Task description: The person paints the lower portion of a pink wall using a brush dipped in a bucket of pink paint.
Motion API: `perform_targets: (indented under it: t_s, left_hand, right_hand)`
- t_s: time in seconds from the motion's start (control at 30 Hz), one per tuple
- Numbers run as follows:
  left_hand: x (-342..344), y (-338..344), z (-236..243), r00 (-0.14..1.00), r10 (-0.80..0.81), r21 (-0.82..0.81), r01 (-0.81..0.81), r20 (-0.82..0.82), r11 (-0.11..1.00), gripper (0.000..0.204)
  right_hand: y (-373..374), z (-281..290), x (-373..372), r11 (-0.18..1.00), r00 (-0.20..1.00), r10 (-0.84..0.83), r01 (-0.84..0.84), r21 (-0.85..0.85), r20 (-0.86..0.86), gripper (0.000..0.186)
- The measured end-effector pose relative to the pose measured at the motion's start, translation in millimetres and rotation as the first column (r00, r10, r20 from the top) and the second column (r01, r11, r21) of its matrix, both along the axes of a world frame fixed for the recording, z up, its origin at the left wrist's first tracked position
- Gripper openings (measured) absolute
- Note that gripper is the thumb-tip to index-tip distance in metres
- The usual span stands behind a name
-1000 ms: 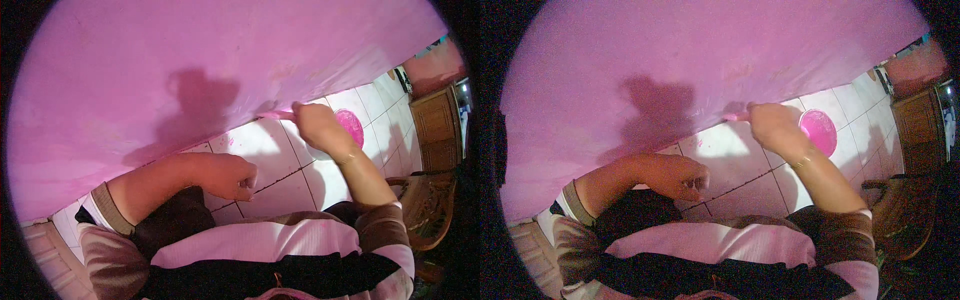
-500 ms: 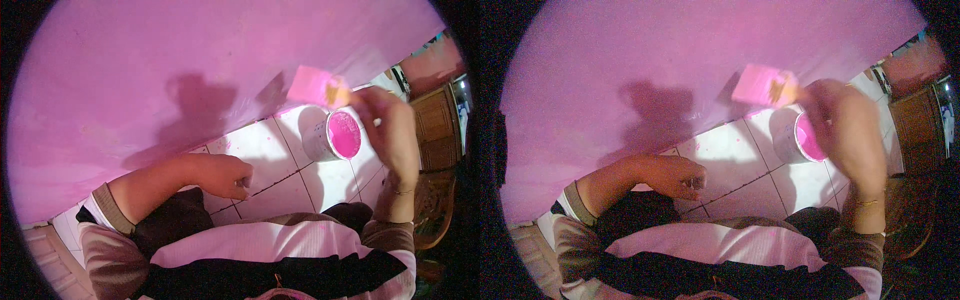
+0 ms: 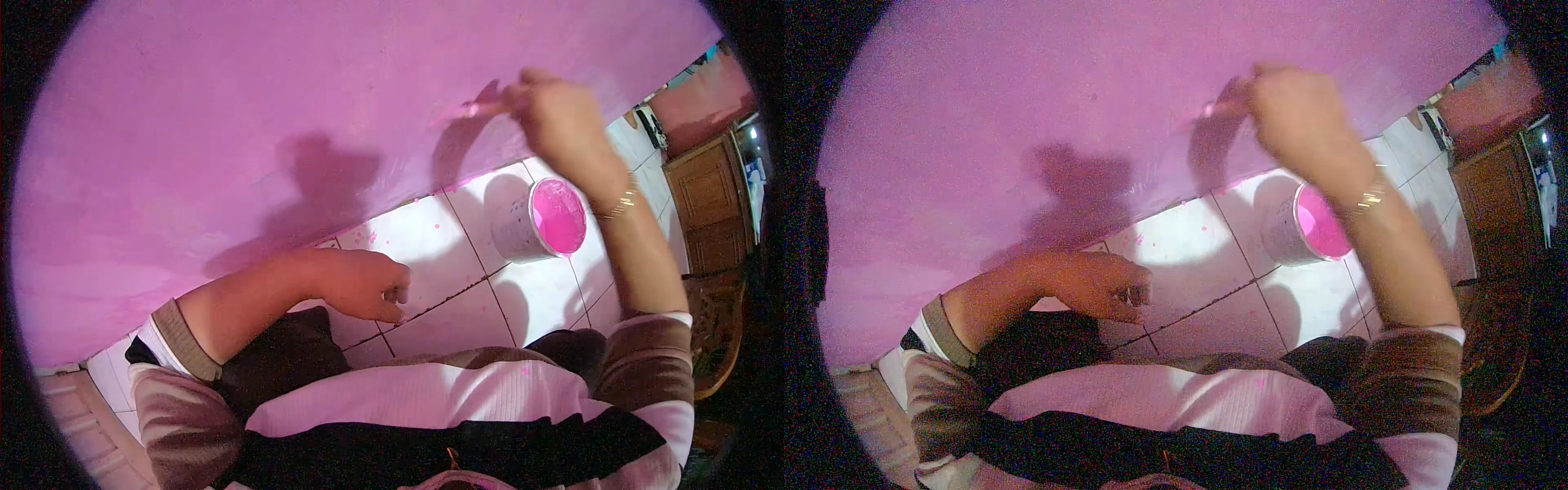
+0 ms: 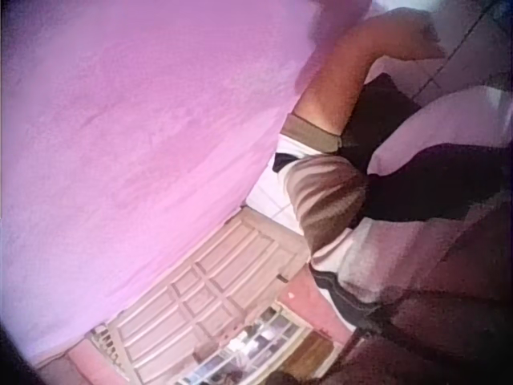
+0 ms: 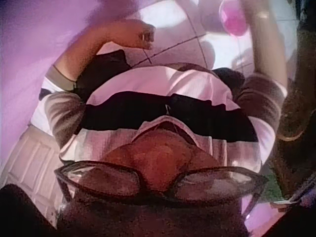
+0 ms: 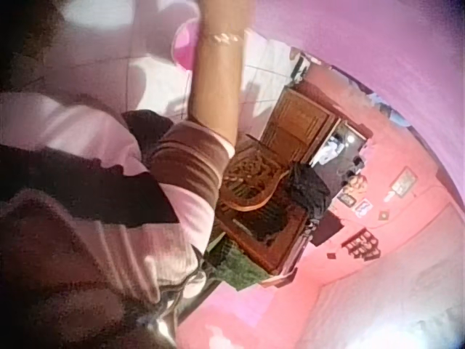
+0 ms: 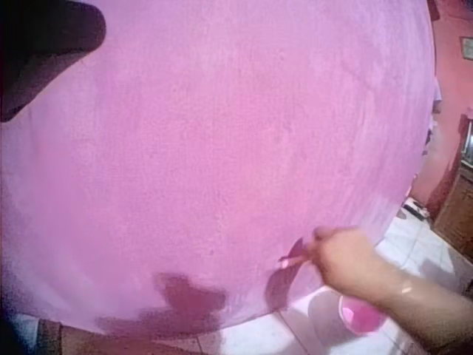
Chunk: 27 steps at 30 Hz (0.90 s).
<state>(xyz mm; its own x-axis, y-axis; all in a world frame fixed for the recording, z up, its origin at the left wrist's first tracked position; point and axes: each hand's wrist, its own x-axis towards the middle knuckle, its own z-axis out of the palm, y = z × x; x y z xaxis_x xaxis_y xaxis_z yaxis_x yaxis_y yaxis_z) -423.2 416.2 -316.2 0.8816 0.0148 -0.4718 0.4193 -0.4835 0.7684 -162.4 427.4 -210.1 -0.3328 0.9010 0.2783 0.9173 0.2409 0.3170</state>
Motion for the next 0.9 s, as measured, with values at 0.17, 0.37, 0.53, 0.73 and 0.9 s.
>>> perform_targets:
  t_s: [0.17, 0.37, 0.53, 0.73, 0.9]
  left_hand:
    - [0, -2, -5, 1.000, -0.015, 0.001, 0.015, -0.002, 1.000, 0.034]
    - [-3, -3, -4, 0.999, -0.013, 0.002, 0.012, 0.049, 1.000, 0.034]
    - [5, 0, -4, 0.998, -0.055, 0.025, 0.054, 0.021, 0.998, 0.033]
    - [4, -3, -1, 1.000, -0.008, 0.012, 0.008, 0.024, 1.000, 0.039]
    - [1, -2, -6, 0.998, 0.002, -0.004, -0.001, 0.058, 1.000, 0.039]
  right_hand:
    - [-48, 69, 4, 0.973, 0.981, 0.008, 0.037, 0.227, -0.194, 0.022]
    - [-55, -47, -36, 0.961, 0.986, -0.134, 0.103, -0.258, -0.103, 0.024]
    - [-13, -100, -27, 0.994, 0.989, 0.034, -0.048, -0.101, -0.143, 0.026]
    - [-46, 30, -34, 0.968, 0.970, 0.033, 0.029, 0.251, -0.240, 0.018]
    - [-80, 33, -45, 0.995, 0.956, -0.003, 0.031, 0.090, -0.294, 0.024]
